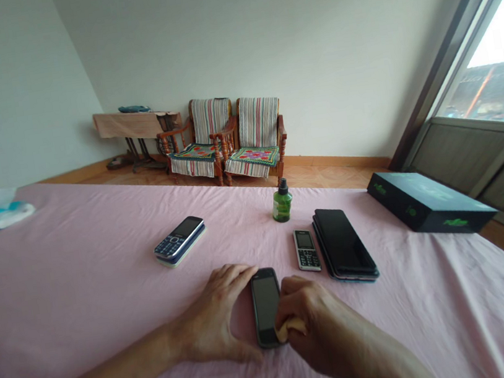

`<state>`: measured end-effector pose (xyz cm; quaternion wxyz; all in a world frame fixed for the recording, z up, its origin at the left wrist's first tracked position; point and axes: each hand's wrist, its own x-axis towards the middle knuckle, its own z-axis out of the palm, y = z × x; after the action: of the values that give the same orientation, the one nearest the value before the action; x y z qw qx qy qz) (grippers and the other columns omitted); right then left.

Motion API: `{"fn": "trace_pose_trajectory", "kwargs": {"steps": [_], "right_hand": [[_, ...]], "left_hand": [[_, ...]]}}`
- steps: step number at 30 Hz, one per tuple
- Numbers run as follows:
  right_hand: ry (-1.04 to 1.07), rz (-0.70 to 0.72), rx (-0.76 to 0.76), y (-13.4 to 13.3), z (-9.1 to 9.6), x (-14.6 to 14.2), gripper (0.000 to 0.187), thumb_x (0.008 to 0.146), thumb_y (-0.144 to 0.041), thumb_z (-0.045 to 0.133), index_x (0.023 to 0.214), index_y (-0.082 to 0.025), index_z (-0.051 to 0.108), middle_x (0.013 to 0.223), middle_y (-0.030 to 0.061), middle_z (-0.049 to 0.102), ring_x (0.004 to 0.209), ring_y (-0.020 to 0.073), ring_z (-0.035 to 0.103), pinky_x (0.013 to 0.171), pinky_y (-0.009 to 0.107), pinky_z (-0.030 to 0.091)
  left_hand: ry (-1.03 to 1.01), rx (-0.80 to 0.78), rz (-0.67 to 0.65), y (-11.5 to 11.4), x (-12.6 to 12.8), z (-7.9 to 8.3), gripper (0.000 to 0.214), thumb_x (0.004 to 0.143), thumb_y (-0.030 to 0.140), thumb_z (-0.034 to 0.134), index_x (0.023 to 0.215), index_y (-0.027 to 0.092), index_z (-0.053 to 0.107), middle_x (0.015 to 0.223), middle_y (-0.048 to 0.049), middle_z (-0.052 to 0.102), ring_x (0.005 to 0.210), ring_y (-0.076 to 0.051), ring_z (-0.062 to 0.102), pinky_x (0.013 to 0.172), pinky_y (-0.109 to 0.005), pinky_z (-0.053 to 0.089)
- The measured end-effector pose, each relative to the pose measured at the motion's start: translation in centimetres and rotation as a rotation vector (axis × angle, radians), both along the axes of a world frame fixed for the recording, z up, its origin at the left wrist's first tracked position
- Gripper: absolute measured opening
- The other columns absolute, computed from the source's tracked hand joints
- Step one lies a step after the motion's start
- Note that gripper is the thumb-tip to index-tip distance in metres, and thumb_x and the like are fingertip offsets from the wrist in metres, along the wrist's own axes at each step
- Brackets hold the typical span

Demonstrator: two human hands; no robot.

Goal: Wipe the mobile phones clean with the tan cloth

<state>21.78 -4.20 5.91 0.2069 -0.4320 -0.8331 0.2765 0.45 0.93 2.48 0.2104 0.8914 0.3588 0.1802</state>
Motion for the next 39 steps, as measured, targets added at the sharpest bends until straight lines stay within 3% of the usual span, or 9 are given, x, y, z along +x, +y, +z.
{"fn": "trace_pose_trajectory", "kwargs": {"steps": [6,13,18,21,26,30,34,39], "right_hand": [[0.207,0.07,-0.098,0.3,-1.3,-1.2,0.044,0.059,0.011,0.04,0.072,-0.02,0.068,0.088,-0.0005,0.059,0.081,0.0096,0.058,0.069,0.018,0.043],[0.181,-0.112,0.195,3.0,-4.1,-1.4,0.036,0.079,0.004,0.046,0.08,-0.021,0.072,0.088,0.0038,0.059,0.081,0.0143,0.056,0.073,0.026,0.043],[0.141,-0.201,0.338,4.9,-4.6,-1.6,0.032,0.084,-0.001,0.049,0.084,-0.021,0.073,0.083,0.0042,0.058,0.08,0.0167,0.054,0.073,0.029,0.043],[0.119,-0.175,0.263,4.3,-4.1,-1.5,0.029,0.083,-0.002,0.052,0.078,-0.021,0.073,0.083,0.0029,0.057,0.078,0.0152,0.054,0.07,0.027,0.042],[0.147,-0.057,0.073,1.0,-3.3,-1.6,0.035,0.073,0.008,0.05,0.068,-0.021,0.069,0.081,-0.0002,0.057,0.077,0.0119,0.055,0.067,0.022,0.041],[0.21,-0.035,0.056,-0.2,-3.6,-1.6,0.04,0.068,0.011,0.047,0.073,-0.021,0.07,0.087,0.0001,0.059,0.082,0.0121,0.057,0.07,0.021,0.042],[0.162,-0.145,0.148,2.1,-4.1,-1.1,0.036,0.076,0.005,0.047,0.075,-0.021,0.072,0.087,0.0026,0.057,0.08,0.0138,0.057,0.07,0.024,0.044],[0.059,-0.162,0.296,6.2,-4.1,-1.0,0.033,0.077,0.003,0.049,0.076,-0.02,0.072,0.078,0.0028,0.056,0.077,0.0161,0.055,0.07,0.028,0.043]], "left_hand": [[-0.071,0.006,-0.006,0.1,0.1,0.0,0.088,0.055,0.062,0.077,0.128,0.023,0.046,0.125,-0.0106,0.053,0.112,-0.034,0.048,0.098,-0.048,0.035],[-0.085,0.004,0.021,-0.2,0.4,0.2,0.081,0.055,0.06,0.078,0.12,0.02,0.051,0.119,-0.0107,0.055,0.107,-0.033,0.05,0.094,-0.048,0.038],[-0.101,0.003,0.023,-0.3,0.3,0.2,0.086,0.054,0.061,0.078,0.123,0.02,0.05,0.119,-0.0114,0.055,0.107,-0.033,0.05,0.095,-0.049,0.039],[-0.1,0.016,0.027,-0.2,0.2,0.0,0.085,0.054,0.059,0.078,0.124,0.019,0.05,0.119,-0.0115,0.055,0.106,-0.033,0.051,0.094,-0.049,0.039],[-0.115,0.044,0.022,-0.1,0.3,-0.1,0.079,0.05,0.058,0.081,0.115,0.022,0.053,0.112,-0.008,0.058,0.101,-0.031,0.052,0.09,-0.045,0.041],[-0.128,0.046,0.017,-0.1,0.3,-0.2,0.08,0.05,0.057,0.081,0.116,0.023,0.053,0.113,-0.008,0.057,0.101,-0.03,0.052,0.09,-0.044,0.041],[-0.097,0.02,0.022,-0.1,0.3,-0.2,0.086,0.051,0.058,0.08,0.122,0.018,0.051,0.119,-0.0119,0.055,0.106,-0.033,0.051,0.094,-0.049,0.039],[-0.116,-0.005,0.023,-0.1,0.3,0.2,0.086,0.054,0.056,0.079,0.124,0.017,0.05,0.119,-0.0115,0.056,0.108,-0.033,0.05,0.095,-0.049,0.039]]}}
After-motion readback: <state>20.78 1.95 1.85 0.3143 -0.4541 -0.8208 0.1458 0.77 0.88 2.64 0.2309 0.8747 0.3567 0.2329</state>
